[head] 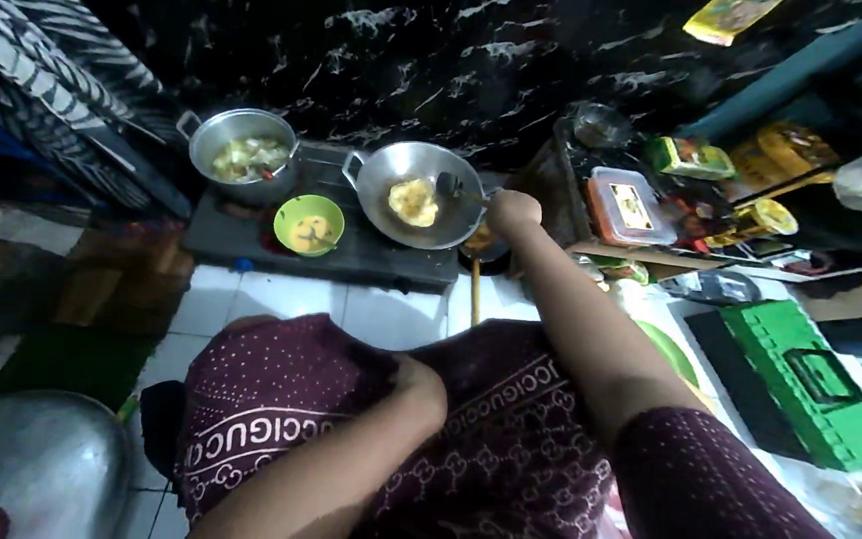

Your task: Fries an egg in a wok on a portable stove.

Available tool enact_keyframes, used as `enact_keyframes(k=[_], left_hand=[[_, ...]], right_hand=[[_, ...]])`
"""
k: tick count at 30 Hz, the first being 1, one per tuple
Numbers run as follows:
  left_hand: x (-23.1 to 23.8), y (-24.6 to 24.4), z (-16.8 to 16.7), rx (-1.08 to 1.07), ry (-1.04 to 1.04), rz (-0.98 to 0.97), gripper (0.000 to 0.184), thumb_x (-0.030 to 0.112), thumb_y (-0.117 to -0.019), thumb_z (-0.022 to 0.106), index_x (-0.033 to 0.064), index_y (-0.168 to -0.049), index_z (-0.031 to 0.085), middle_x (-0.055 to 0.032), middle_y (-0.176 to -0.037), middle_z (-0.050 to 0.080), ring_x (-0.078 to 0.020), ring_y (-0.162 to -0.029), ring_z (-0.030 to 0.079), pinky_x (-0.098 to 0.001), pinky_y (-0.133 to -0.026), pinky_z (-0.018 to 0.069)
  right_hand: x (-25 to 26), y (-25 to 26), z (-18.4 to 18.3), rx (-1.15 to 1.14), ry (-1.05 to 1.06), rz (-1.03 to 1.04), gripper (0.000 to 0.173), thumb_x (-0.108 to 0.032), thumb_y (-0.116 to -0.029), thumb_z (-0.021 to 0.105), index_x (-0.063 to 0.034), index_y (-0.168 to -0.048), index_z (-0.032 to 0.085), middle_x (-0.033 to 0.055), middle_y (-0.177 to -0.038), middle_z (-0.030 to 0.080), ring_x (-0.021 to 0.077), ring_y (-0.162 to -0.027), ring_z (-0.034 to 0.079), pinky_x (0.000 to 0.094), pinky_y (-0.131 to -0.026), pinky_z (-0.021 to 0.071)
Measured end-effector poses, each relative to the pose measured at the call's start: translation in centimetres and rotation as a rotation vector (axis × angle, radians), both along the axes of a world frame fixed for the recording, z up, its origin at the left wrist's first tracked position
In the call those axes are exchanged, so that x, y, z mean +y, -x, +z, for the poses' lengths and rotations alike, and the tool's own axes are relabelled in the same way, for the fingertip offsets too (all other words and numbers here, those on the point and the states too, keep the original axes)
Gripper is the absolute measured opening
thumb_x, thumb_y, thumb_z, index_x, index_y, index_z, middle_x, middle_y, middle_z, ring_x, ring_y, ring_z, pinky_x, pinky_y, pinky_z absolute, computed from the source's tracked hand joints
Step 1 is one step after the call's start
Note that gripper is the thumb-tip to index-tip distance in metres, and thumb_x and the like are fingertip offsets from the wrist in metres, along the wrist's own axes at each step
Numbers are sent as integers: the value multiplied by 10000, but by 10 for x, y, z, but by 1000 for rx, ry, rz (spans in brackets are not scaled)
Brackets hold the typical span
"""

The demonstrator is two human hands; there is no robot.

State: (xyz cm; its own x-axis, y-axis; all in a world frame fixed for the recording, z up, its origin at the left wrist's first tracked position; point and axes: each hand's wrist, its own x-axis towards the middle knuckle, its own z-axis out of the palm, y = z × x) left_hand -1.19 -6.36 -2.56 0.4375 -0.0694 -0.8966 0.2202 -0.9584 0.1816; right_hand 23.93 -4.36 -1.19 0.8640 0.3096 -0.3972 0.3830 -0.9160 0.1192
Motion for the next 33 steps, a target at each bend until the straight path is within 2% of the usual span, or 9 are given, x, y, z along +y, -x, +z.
enact_keyframes(k=[4,7,9,12,14,18,23,31,33], left_hand=[[6,-6,-11,29,-5,-66,273,95,-1051,500,-64,-1234,626,-298,-1302,612,-492,-1271,554,-675,-1076,390],[6,-9,-31,72,2,9,299,213,-1009,598,-23,-1176,675,-236,-1268,645,-427,-1222,593,-661,-1052,406],[6,-10,-32,82,6,32,314,229,-1003,606,-23,-1179,673,-228,-1274,643,-422,-1222,593,-659,-1057,403],[7,-12,-30,79,10,45,307,203,-1013,581,-25,-1204,658,-234,-1293,631,-429,-1241,578,-659,-1063,392],[13,-15,-15,70,60,25,308,128,-1047,525,-78,-1257,617,-301,-1340,592,-489,-1304,525,-682,-1101,356],[19,-25,15,147,71,28,336,105,-1060,486,-111,-1297,587,-323,-1388,549,-495,-1335,493,-677,-1117,337],[16,-19,-14,102,33,-60,309,100,-1059,479,-93,-1262,607,-283,-1352,589,-471,-1308,528,-657,-1122,348],[16,-18,-12,68,40,-56,285,91,-1031,536,-101,-1221,630,-302,-1295,614,-486,-1265,554,-669,-1077,391],[15,-19,-8,96,38,-32,294,87,-1039,518,-93,-1249,616,-292,-1338,593,-476,-1295,534,-661,-1099,371]], right_hand=[[8,-13,-10,-3,-6,-20,283,-111,-1002,592,41,-1234,650,276,-1300,649,463,-1221,629,671,-906,516],[12,-23,-22,-3,-3,-28,280,-112,-1005,577,39,-1230,645,273,-1286,653,456,-1210,636,659,-892,529],[16,-26,-25,-3,6,-44,266,-105,-994,584,39,-1209,645,266,-1262,665,446,-1191,649,657,-873,533],[19,-28,-29,3,3,-48,287,-111,-989,587,27,-1235,640,260,-1273,664,437,-1198,650,655,-881,533],[19,-32,-33,8,-16,-52,290,-111,-991,591,34,-1240,627,267,-1280,656,444,-1205,644,651,-887,533],[15,-42,-51,13,-109,-83,305,-118,-968,638,59,-1217,636,290,-1285,641,474,-1201,632,676,-898,524],[19,-45,-58,41,-117,-87,300,-171,-993,613,42,-1203,649,280,-1274,653,462,-1203,637,679,-905,515],[28,-37,-56,54,-89,10,265,-179,-1013,576,-17,-1180,704,251,-1233,690,452,-1184,651,677,-895,512],[30,-34,-56,43,-90,25,267,-191,-1021,572,-24,-1178,708,251,-1229,692,450,-1181,654,680,-895,512]])
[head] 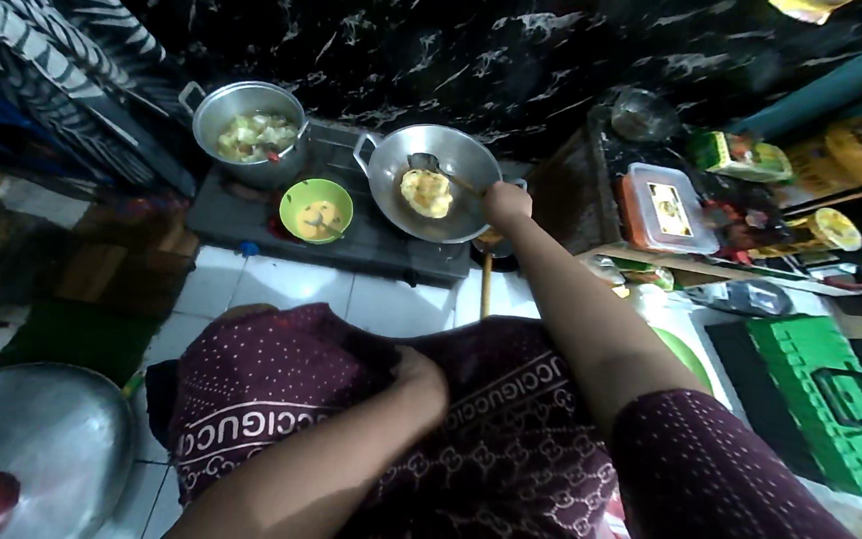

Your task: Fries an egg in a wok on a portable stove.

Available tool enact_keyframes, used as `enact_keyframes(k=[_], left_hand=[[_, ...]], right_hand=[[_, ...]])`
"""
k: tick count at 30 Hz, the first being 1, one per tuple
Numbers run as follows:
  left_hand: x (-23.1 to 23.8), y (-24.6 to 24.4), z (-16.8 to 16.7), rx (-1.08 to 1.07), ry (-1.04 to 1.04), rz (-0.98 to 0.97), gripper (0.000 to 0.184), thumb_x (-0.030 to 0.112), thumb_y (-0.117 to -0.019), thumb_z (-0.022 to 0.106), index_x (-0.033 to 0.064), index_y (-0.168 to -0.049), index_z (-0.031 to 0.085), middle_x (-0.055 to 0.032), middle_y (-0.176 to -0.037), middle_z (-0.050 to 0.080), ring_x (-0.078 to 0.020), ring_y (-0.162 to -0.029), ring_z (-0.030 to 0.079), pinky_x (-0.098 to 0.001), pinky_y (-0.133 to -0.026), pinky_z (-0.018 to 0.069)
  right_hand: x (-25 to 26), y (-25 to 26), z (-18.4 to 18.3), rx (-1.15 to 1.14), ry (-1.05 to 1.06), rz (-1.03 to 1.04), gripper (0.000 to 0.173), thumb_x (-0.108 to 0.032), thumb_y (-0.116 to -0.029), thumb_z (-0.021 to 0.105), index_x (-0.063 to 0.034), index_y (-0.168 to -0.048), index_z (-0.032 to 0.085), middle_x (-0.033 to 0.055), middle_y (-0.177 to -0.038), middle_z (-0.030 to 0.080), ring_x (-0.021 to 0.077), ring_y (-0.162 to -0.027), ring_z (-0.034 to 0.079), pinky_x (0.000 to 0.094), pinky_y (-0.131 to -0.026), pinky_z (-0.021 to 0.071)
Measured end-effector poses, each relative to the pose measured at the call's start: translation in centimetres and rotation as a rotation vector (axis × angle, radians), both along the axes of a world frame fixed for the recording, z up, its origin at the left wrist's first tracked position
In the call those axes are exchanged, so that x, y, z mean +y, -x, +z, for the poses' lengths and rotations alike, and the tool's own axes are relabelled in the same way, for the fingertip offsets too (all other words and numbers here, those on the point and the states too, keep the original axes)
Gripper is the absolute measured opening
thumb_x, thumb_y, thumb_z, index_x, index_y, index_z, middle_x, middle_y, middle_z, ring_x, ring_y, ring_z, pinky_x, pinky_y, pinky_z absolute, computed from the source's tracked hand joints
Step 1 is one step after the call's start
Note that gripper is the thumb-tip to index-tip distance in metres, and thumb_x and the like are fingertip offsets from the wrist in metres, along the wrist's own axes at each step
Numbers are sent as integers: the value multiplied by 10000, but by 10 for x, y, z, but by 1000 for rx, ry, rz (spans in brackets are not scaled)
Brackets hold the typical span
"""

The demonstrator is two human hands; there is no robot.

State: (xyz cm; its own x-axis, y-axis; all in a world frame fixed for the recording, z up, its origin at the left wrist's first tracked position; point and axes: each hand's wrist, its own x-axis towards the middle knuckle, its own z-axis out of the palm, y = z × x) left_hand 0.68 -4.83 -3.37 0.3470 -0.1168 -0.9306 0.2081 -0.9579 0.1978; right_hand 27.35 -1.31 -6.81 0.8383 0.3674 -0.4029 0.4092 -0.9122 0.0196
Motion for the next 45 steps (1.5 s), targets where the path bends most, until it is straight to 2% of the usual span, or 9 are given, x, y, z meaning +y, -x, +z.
enact_keyframes(k=[8,14,20,26,30,35,40,43,45], left_hand=[[-3,6,-12,-60,-21,-20,280,148,-1006,578,-47,-1193,650,-263,-1260,635,-445,-1214,590,-647,-1047,410],[-5,2,4,15,-7,-64,315,110,-1064,485,-66,-1306,583,-278,-1372,571,-465,-1322,513,-642,-1127,346],[-7,0,15,24,-12,-32,314,99,-1061,489,-71,-1308,580,-266,-1397,565,-446,-1345,504,-631,-1151,321],[-11,8,3,-50,-41,-52,279,78,-1063,467,-80,-1240,613,-278,-1308,611,-456,-1282,551,-628,-1119,363],[-13,13,-9,-87,-53,-68,262,62,-1054,472,-80,-1199,638,-282,-1278,624,-456,-1274,557,-626,-1102,382],[-15,20,-40,-162,-54,-61,223,64,-1023,506,-44,-1133,666,-285,-1194,655,-476,-1186,604,-661,-1041,425],[-14,18,-27,-127,-55,-90,243,37,-1015,513,-57,-1191,651,-288,-1270,624,-469,-1243,571,-652,-1046,423],[-13,16,-3,-80,-52,-112,269,15,-1019,500,-68,-1246,615,-282,-1323,594,-458,-1275,549,-631,-1048,428],[-13,15,10,-65,-47,-114,269,5,-1018,499,-85,-1246,610,-300,-1323,591,-474,-1280,545,-643,-1049,425]], right_hand=[[4,11,13,-53,19,108,266,-223,-1008,597,-45,-1161,720,245,-1223,698,462,-1167,656,697,-877,506],[-4,16,20,-107,9,241,242,-164,-993,612,-12,-1141,729,267,-1211,692,485,-1146,654,703,-874,502],[-9,18,21,-182,21,357,250,-56,-960,610,-26,-1172,739,267,-1279,656,492,-1156,639,691,-875,508],[-14,21,27,-235,26,481,205,8,-919,643,16,-1098,743,279,-1292,639,487,-1225,591,687,-955,458],[-18,21,32,-266,25,522,256,19,-909,644,-29,-1135,755,256,-1300,645,463,-1245,580,670,-1012,417],[-25,23,43,-298,9,484,208,-4,-925,629,22,-1103,734,250,-1286,652,452,-1228,596,661,-1019,418],[-37,23,59,-269,-73,337,305,-69,-969,599,-130,-1227,749,240,-1317,654,479,-1215,614,700,-951,467],[-38,32,76,-213,-37,118,225,-187,-1003,614,-19,-1099,728,274,-1175,703,492,-1120,670,716,-842,511],[-38,37,81,-200,-10,51,235,-159,-973,652,63,-1039,693,311,-1130,694,508,-1095,670,711,-817,512]])
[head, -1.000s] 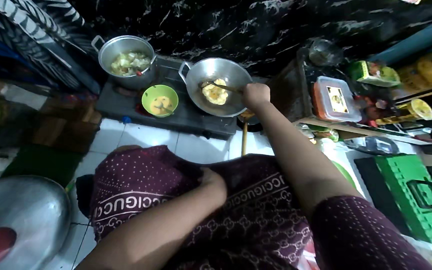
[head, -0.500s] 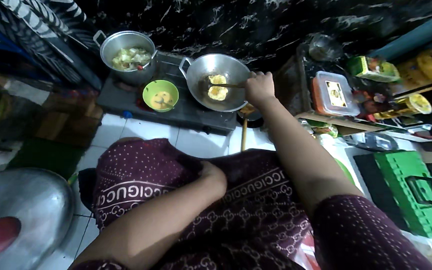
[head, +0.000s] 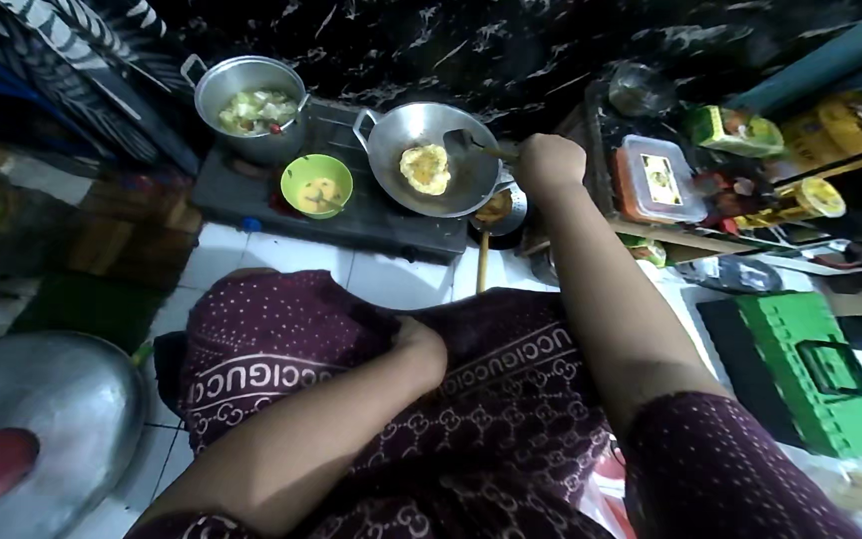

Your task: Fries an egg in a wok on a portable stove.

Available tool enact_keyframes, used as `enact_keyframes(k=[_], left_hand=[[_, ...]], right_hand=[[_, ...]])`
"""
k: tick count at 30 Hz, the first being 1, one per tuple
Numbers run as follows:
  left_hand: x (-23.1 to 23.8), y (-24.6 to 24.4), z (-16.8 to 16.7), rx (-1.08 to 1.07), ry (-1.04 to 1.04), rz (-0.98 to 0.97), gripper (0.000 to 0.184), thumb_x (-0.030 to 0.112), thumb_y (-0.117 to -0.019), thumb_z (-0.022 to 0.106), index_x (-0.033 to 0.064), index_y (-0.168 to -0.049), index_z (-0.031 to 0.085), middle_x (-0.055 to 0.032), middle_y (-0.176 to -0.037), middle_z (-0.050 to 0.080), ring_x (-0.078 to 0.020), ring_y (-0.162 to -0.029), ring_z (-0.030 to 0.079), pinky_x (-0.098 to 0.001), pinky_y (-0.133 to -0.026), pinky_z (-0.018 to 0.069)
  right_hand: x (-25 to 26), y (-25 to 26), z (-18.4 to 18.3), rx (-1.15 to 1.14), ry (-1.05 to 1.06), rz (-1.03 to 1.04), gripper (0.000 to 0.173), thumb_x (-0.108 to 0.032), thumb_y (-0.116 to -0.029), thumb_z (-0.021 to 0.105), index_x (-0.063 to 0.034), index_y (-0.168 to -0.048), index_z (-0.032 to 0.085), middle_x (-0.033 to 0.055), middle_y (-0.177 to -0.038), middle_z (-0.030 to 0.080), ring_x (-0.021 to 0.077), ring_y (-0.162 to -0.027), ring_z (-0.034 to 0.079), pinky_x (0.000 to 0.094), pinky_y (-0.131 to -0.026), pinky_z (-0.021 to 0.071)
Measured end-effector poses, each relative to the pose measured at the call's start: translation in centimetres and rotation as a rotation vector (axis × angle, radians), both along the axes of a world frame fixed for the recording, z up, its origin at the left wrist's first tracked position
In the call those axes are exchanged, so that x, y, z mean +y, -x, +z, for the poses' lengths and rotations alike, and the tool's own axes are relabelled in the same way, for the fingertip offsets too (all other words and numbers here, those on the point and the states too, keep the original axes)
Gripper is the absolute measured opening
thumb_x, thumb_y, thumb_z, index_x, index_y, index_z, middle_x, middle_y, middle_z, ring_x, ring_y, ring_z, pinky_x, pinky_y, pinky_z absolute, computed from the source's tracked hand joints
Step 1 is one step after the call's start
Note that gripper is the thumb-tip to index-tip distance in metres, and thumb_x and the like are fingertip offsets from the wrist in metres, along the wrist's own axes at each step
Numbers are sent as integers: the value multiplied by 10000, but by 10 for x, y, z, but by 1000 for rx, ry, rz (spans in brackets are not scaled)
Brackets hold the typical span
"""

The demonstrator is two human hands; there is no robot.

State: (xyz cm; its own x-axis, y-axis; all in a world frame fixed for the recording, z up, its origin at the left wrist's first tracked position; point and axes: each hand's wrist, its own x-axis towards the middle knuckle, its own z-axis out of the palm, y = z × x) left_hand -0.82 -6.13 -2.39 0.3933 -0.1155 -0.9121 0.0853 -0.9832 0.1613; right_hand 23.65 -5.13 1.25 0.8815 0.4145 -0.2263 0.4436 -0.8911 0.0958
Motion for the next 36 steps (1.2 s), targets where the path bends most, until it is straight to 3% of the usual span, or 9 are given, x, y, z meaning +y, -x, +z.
enact_keyframes(k=[2,5,10,17,21,25,28,31,36], left_hand=[[-2,0,-2,10,-14,4,265,29,-1020,515,-80,-1239,616,-290,-1327,591,-463,-1282,548,-641,-1060,418],[-6,7,-30,-63,-41,78,222,122,-975,599,-24,-1114,692,-208,-1205,668,-390,-1154,625,-621,-1022,436],[1,-2,-12,12,-7,2,271,4,-1029,471,-99,-1239,607,-321,-1331,583,-490,-1292,538,-642,-1076,409],[5,1,-25,-28,-1,70,270,22,-1043,455,-75,-1229,625,-297,-1302,613,-482,-1272,557,-641,-1098,392],[4,0,-15,-1,-34,82,270,43,-1060,452,-82,-1236,616,-282,-1306,607,-467,-1271,555,-625,-1089,404],[3,4,-27,-3,-25,122,245,108,-1017,544,-49,-1159,669,-236,-1257,646,-419,-1213,599,-640,-1051,420],[7,1,-15,9,-20,77,286,44,-1069,436,-82,-1267,600,-299,-1326,593,-477,-1289,545,-641,-1104,386],[8,-1,-5,30,3,49,297,30,-1066,434,-96,-1289,585,-312,-1340,582,-491,-1295,535,-656,-1090,387],[4,8,-27,-18,-1,122,212,126,-1001,581,-23,-1104,693,-219,-1205,667,-409,-1160,621,-655,-1018,425]], right_hand=[[1,-1,-2,11,18,-34,245,-146,-969,658,84,-1053,678,314,-1151,686,505,-1108,667,697,-820,520],[5,-4,-9,49,31,-76,265,-130,-967,653,92,-1111,657,315,-1207,667,495,-1155,649,690,-859,518],[13,-9,-27,93,53,-70,317,-151,-984,649,98,-1180,642,309,-1261,652,486,-1202,631,689,-899,507],[25,-2,-25,148,133,-24,329,-165,-993,629,81,-1213,638,307,-1288,639,484,-1222,620,694,-904,501],[29,5,-16,203,126,17,377,-206,-994,650,87,-1230,628,313,-1304,628,493,-1243,599,713,-944,468],[29,-3,-22,268,97,50,377,-263,-994,660,63,-1181,640,292,-1197,666,464,-1102,662,691,-893,496],[29,-3,-23,343,43,84,309,-199,-1015,627,76,-1154,636,279,-1111,670,413,-969,685,639,-863,520],[33,-1,-23,393,17,77,283,-157,-1031,601,94,-1158,635,270,-1084,669,382,-924,677,597,-857,521],[35,-9,-40,388,-4,25,301,-176,-1027,603,90,-1165,625,256,-1102,678,372,-951,685,584,-877,529]])
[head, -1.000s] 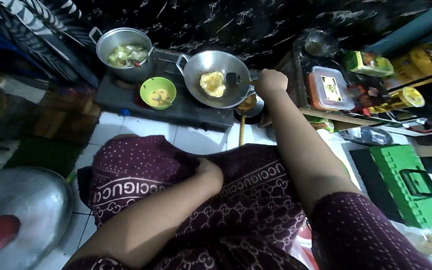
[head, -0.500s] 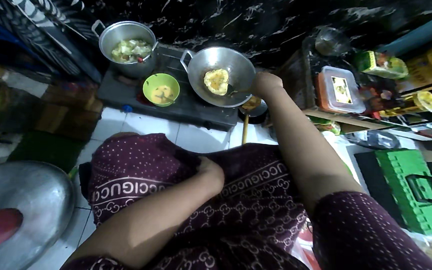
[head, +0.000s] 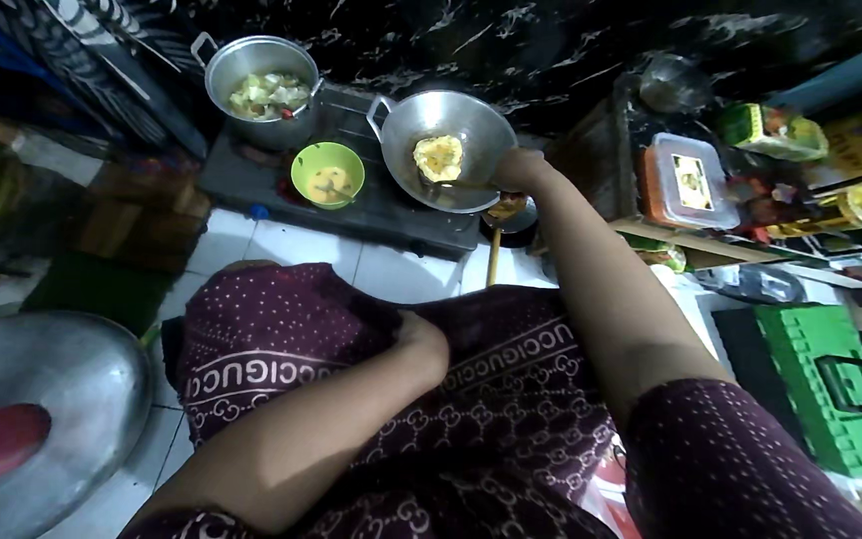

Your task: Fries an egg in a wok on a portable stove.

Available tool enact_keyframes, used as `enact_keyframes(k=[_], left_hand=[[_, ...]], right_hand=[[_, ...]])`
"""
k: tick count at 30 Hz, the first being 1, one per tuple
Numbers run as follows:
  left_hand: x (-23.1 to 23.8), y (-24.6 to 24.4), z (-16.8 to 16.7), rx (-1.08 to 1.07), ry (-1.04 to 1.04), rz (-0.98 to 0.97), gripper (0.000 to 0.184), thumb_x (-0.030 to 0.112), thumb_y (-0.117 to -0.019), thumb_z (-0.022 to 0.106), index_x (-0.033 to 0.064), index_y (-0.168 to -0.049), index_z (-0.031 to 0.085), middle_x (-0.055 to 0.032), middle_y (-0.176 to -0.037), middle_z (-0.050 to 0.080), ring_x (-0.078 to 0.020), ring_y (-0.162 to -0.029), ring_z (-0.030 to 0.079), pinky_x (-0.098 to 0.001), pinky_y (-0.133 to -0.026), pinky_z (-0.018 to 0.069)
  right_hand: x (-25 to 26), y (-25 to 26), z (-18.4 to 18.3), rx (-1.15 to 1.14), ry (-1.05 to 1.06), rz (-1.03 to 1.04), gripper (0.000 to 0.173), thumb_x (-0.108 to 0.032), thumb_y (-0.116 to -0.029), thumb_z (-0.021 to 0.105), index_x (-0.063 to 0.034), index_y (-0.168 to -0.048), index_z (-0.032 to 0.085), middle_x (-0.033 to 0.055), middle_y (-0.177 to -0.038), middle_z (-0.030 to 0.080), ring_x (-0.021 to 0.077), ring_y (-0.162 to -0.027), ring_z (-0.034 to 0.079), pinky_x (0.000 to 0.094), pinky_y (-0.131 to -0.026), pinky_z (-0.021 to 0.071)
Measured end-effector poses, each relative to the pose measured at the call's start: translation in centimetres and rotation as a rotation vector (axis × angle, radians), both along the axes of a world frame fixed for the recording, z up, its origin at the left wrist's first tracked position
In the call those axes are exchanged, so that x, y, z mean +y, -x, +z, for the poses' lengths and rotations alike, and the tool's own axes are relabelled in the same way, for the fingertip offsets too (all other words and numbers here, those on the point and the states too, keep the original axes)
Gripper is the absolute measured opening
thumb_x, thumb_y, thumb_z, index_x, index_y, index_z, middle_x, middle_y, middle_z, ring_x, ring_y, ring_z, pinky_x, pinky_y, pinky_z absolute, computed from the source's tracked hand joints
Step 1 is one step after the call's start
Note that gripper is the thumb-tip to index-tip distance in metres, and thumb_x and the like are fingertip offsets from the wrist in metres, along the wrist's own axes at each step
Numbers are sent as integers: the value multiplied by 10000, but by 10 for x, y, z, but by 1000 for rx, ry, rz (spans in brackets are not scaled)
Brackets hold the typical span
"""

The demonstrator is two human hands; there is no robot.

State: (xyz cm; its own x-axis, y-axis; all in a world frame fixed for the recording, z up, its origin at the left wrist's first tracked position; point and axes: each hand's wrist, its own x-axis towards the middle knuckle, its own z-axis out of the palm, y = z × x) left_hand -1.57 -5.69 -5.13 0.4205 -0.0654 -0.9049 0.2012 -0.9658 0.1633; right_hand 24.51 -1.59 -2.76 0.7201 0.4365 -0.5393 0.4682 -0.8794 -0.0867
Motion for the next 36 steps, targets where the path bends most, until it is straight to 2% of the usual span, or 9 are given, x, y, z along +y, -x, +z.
enact_keyframes(k=[6,12,14,18,21,25,30,33,36], left_hand=[[4,-7,20,44,-14,-83,309,31,-1071,416,-85,-1307,578,-288,-1360,583,-469,-1307,535,-640,-1112,372],[7,-6,19,35,-3,-35,297,39,-1072,423,-102,-1282,580,-291,-1346,586,-459,-1312,533,-621,-1121,371],[7,-7,20,49,2,-31,295,37,-1070,425,-107,-1275,582,-296,-1357,579,-462,-1320,527,-615,-1121,375],[6,-2,22,10,8,-22,263,50,-1037,485,-80,-1211,635,-267,-1296,622,-438,-1254,577,-623,-1081,408],[7,-6,30,46,5,-41,302,30,-1068,442,-106,-1304,572,-300,-1383,562,-466,-1336,513,-628,-1130,360],[0,3,-20,-87,-88,-122,278,165,-1010,581,-40,-1172,677,-208,-1268,650,-407,-1227,583,-669,-1061,381],[5,-7,36,35,-9,-76,308,27,-1064,439,-116,-1308,563,-289,-1382,562,-458,-1326,521,-613,-1102,394],[5,-6,34,29,4,-76,309,24,-1061,444,-108,-1309,572,-293,-1389,557,-463,-1339,507,-609,-1117,379],[6,-7,29,29,9,-87,311,25,-1065,434,-91,-1318,573,-279,-1386,566,-456,-1342,505,-619,-1122,367]], right_hand=[[-2,-4,13,29,33,40,300,-184,-1055,563,80,-1192,609,247,-1063,654,340,-873,651,558,-826,521],[-17,-8,31,-5,53,76,297,-203,-1045,602,52,-1196,624,246,-1000,655,354,-813,642,581,-779,522],[-21,-9,37,-40,112,68,270,-191,-1062,566,61,-1124,642,229,-971,663,331,-793,652,555,-770,534],[-28,5,57,-207,221,46,284,-214,-1009,636,66,-1051,661,291,-1070,678,460,-986,672,695,-810,489],[-31,2,58,-297,225,-5,394,-280,-998,669,103,-1093,658,351,-1212,644,535,-1178,615,750,-870,462],[-39,-10,52,-328,170,-34,403,-299,-1035,608,90,-1130,653,343,-1228,644,527,-1190,616,740,-883,471],[-35,-11,38,-333,131,-82,393,-276,-1025,623,99,-1137,654,343,-1238,644,522,-1199,617,725,-893,479],[-30,-15,25,-308,108,-96,366,-229,-1014,639,107,-1158,644,336,-1257,640,511,-1211,615,715,-910,483],[-28,-24,10,-280,58,-109,422,-305,-1028,629,76,-1209,647,313,-1281,642,489,-1233,612,700,-942,481]])
